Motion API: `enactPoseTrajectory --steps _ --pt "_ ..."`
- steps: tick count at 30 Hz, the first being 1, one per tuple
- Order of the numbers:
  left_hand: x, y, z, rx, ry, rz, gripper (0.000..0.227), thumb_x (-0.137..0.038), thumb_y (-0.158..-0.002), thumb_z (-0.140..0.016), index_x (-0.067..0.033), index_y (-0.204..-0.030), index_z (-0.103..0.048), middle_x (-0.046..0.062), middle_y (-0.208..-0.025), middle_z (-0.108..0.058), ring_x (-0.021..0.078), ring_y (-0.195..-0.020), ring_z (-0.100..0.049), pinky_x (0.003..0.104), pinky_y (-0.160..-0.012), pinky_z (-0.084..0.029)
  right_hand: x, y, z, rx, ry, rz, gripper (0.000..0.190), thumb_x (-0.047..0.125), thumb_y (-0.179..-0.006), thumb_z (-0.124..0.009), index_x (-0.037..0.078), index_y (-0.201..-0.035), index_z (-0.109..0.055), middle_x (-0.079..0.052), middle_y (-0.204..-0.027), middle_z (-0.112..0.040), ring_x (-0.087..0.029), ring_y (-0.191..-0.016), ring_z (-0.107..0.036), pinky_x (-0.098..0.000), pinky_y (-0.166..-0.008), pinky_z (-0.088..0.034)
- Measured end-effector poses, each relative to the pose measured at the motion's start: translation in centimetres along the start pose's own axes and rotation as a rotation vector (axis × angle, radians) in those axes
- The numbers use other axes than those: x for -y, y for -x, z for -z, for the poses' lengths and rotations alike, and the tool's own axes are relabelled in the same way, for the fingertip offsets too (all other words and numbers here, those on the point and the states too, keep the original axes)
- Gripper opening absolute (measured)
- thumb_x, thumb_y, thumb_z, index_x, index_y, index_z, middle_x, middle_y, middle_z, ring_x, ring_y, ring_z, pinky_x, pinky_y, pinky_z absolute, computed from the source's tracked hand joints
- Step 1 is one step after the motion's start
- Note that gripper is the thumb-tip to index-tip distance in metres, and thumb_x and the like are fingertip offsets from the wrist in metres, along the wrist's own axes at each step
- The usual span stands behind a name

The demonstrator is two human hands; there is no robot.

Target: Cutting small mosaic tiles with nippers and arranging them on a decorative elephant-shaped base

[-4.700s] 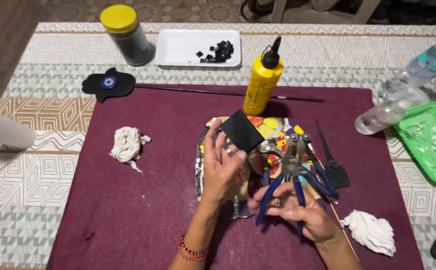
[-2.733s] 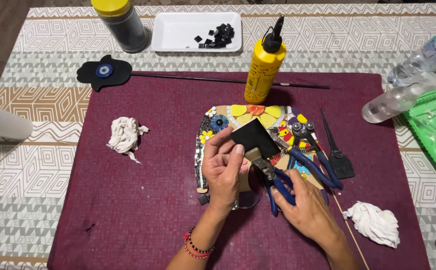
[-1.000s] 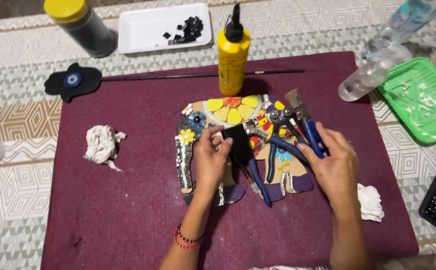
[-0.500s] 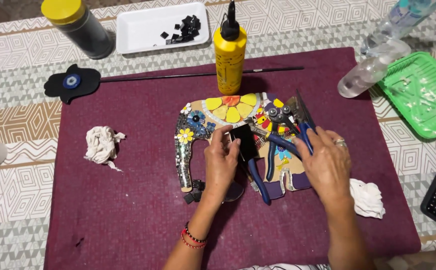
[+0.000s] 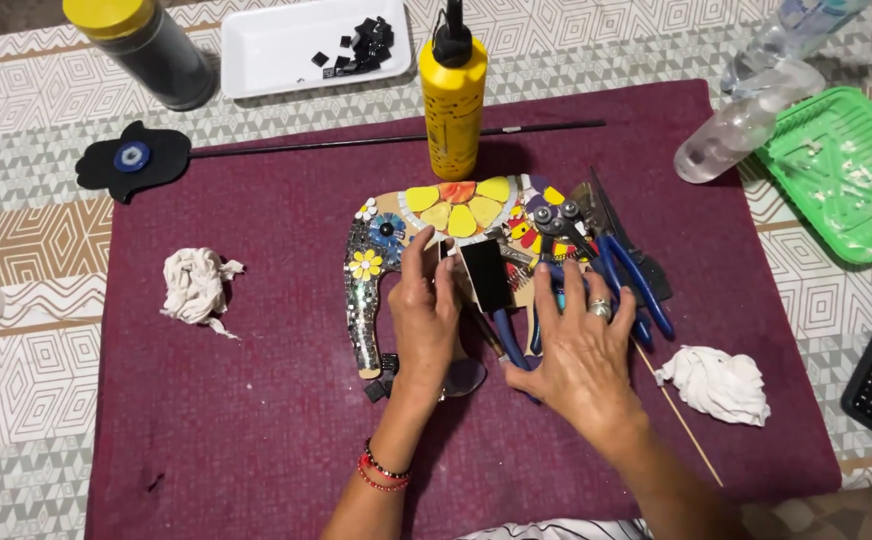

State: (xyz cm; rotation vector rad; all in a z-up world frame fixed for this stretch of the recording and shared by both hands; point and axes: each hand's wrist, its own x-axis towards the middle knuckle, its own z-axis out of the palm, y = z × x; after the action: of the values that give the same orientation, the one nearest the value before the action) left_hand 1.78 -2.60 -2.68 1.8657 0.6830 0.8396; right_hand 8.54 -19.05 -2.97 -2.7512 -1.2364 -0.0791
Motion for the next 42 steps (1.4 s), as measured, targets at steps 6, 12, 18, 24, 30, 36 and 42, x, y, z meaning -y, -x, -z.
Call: enactPoseTrajectory --steps 6,12,18,24,30,36,42 --pt "1.7 -0.2 0.1 0.018 0.065 0.019 0.038 0.002 -0.098 -0.059 -0.0030 -0.135 -0.054 0.020 -0.111 -0.077 0.0336 -0.087 -0.079 0.045 -0.074 -0.064 -0.3 0.1 2.0 -0.123 -0.073 0.010 0.103 0.037 -0.056 -0.080 -0.004 -0.146 -0.049 -0.023 -0.138 -0.052 -0.042 -0.126 -0.048 -0.0602 -0.103 -0.031" --pt "1.2 0.3 -0.8 0.106 0.482 0.193 0.038 0.002 -0.102 -0.049 0.0024 -0.140 -0.047 0.025 -0.115 -0.074 0.0256 -0.076 -0.076 0.036 -0.064 -0.068 -3.2 0.3 4.0 -0.241 0.007 -0.053 0.104 0.032 -0.050 -0.091 -0.006 -0.140 -0.058 -0.025 -0.140 -0.053 -0.045 -0.124 -0.049 -0.0590 -0.101 -0.029" --pt "3.3 0.3 -1.0 0.263 0.956 0.371 0.059 0.017 -0.091 -0.049 -0.0043 -0.144 -0.034 0.027 -0.137 -0.060 0.0266 -0.101 -0.069 0.034 -0.084 -0.061 -6.8 -0.3 4.1 -0.428 -0.324 -0.210 0.084 0.009 -0.074 -0.074 -0.014 -0.150 -0.049 -0.031 -0.141 -0.057 -0.047 -0.125 -0.047 -0.0552 -0.109 -0.037" --pt "-0.5 -0.9 1.8 0.202 0.814 0.494 0.037 0.002 -0.087 -0.072 -0.0004 -0.124 -0.067 0.024 -0.108 -0.078 0.0169 -0.084 -0.074 0.024 -0.075 -0.062 -6.0 -1.2 2.7 -0.534 -0.421 -0.081 0.053 0.006 -0.086 -0.084 -0.003 -0.137 -0.069 -0.018 -0.095 -0.066 -0.028 -0.076 -0.062 -0.0423 -0.071 -0.049" --pt "0.1 -1.5 2.0 0.001 0.877 0.520 0.047 -0.002 -0.087 -0.076 0.0025 -0.132 -0.063 0.024 -0.097 -0.074 0.0204 -0.065 -0.075 0.023 -0.047 -0.058 -4.4 -0.4 -0.9 -0.182 -0.659 -0.262 0.029 0.044 -0.083 -0.080 0.023 -0.101 -0.074 -0.006 -0.059 -0.067 -0.026 -0.057 -0.067 -0.0348 -0.053 -0.048" --pt "2.4 0.3 -2.0 -0.005 0.822 0.517 0.024 -0.006 -0.074 -0.089 -0.0036 -0.095 -0.078 0.016 -0.092 -0.075 0.0134 -0.058 -0.069 0.023 -0.045 -0.054 -1.7 -0.1 0.3 0.006 -1.534 -0.271 0.035 0.021 -0.087 -0.066 -0.001 -0.115 -0.065 -0.003 -0.065 -0.057 -0.009 -0.058 -0.053 -0.0241 -0.056 -0.046" --pt "1.9 2.4 -4.1 0.048 1.022 0.575 0.034 -0.003 -0.075 -0.088 0.0036 -0.106 -0.075 0.011 -0.090 -0.067 0.0144 -0.078 -0.071 0.026 -0.069 -0.064 -3.1 -0.6 0.1 0.134 -1.880 0.003 0.082 0.036 -0.069 -0.065 -0.004 -0.138 -0.043 -0.011 -0.098 -0.044 -0.020 -0.087 -0.049 -0.0347 -0.080 -0.046"
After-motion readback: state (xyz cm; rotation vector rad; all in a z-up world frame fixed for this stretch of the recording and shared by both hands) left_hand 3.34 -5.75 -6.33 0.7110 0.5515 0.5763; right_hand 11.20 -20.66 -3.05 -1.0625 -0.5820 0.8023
